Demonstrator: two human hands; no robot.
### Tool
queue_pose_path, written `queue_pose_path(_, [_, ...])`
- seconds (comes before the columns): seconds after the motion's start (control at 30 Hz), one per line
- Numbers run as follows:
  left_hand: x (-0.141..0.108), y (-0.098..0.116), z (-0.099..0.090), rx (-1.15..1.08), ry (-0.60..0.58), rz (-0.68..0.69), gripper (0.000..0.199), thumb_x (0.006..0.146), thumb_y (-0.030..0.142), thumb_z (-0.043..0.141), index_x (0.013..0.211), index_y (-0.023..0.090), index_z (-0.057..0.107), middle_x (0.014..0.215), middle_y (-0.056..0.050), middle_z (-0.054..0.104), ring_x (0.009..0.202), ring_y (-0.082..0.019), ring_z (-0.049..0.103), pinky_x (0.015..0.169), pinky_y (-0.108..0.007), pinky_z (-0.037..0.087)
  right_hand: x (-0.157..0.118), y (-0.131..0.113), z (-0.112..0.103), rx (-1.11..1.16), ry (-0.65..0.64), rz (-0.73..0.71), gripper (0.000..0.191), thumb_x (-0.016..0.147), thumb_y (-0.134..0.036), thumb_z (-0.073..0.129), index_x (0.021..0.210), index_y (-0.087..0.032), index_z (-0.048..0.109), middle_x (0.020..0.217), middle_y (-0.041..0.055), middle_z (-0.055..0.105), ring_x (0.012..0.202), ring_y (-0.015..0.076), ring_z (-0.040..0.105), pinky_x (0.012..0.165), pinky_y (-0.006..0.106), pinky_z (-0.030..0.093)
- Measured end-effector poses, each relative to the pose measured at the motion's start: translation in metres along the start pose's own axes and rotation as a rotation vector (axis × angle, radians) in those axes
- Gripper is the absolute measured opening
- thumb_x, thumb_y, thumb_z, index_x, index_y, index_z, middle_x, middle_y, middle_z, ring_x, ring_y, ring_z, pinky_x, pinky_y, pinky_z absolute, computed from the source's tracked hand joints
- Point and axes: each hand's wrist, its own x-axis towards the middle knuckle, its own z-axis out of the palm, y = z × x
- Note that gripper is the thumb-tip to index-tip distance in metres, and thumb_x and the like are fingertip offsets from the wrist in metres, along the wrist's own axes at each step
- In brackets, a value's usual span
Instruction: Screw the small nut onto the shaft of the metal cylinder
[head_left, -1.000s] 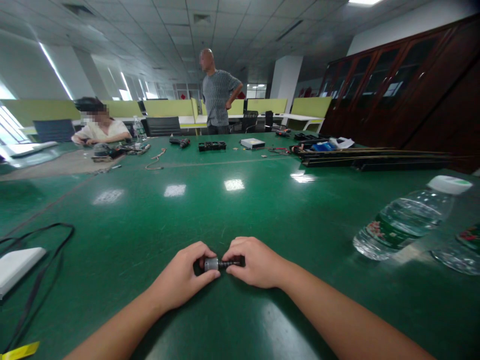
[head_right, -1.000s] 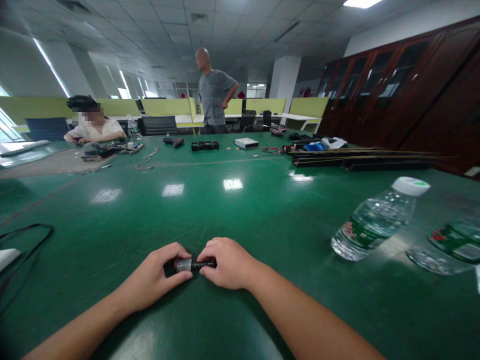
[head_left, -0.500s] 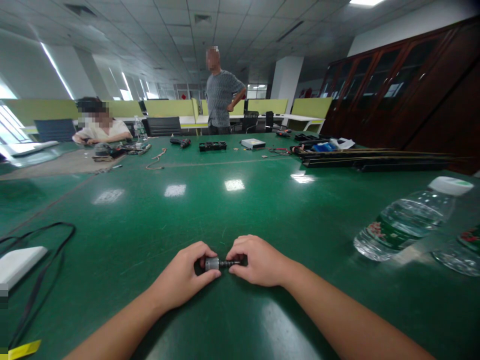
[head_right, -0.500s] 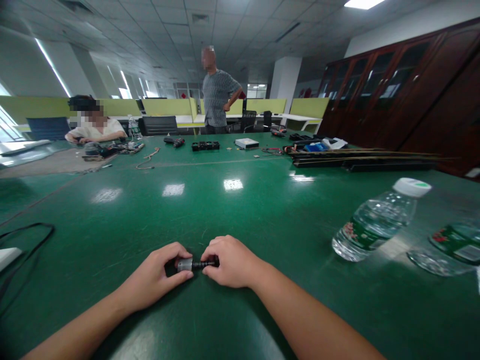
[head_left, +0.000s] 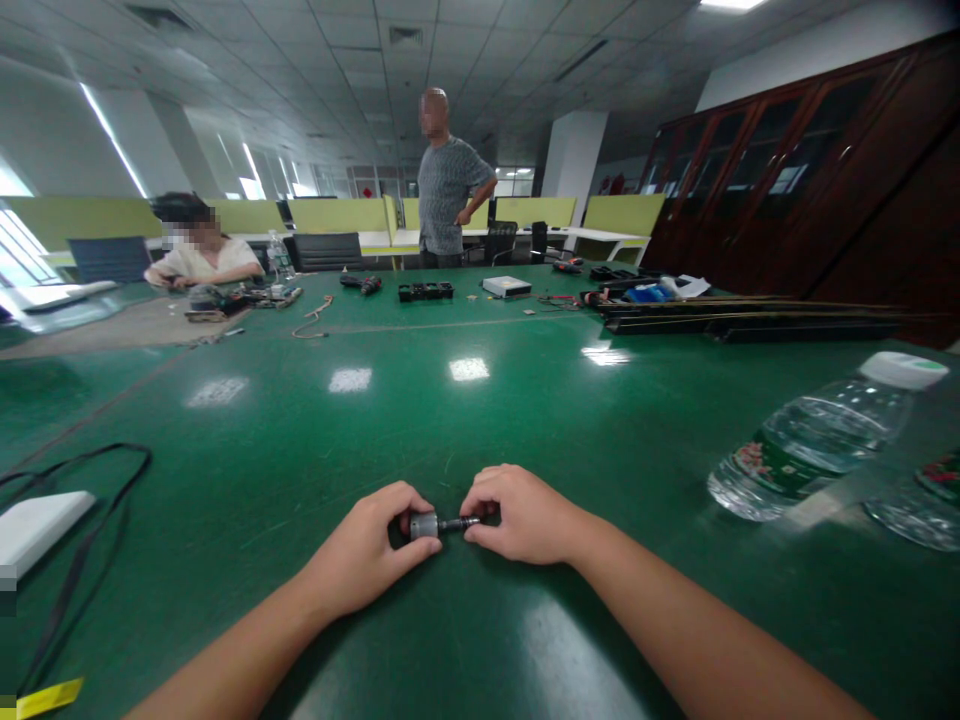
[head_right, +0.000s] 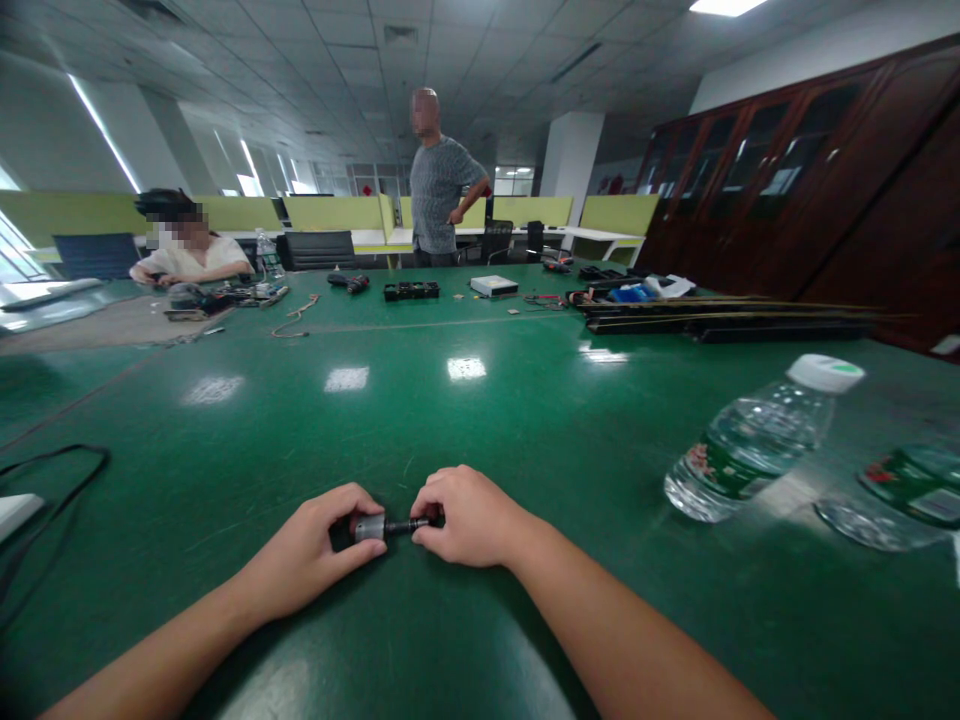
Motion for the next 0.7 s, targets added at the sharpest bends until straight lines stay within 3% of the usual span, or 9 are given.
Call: queue_pose_path(0.7, [0.000,0.000,-0.001,0.000,-0.006,-0.005,0.016,0.084,0.032,0.067,0.095,0.020,0.063,0.085,-0.001,0.063,0.076,-0.018,0.059,0.069,-0.028,0.044,-0.004,0.018,-0.021,0.056,-0.027,0.124,0.010,0.069,-0.019,0.073,0.079,-0.017,0.075,0.074,0.0010,0.066,0.067,0.0127,0.059,0.062,0.023,0.044])
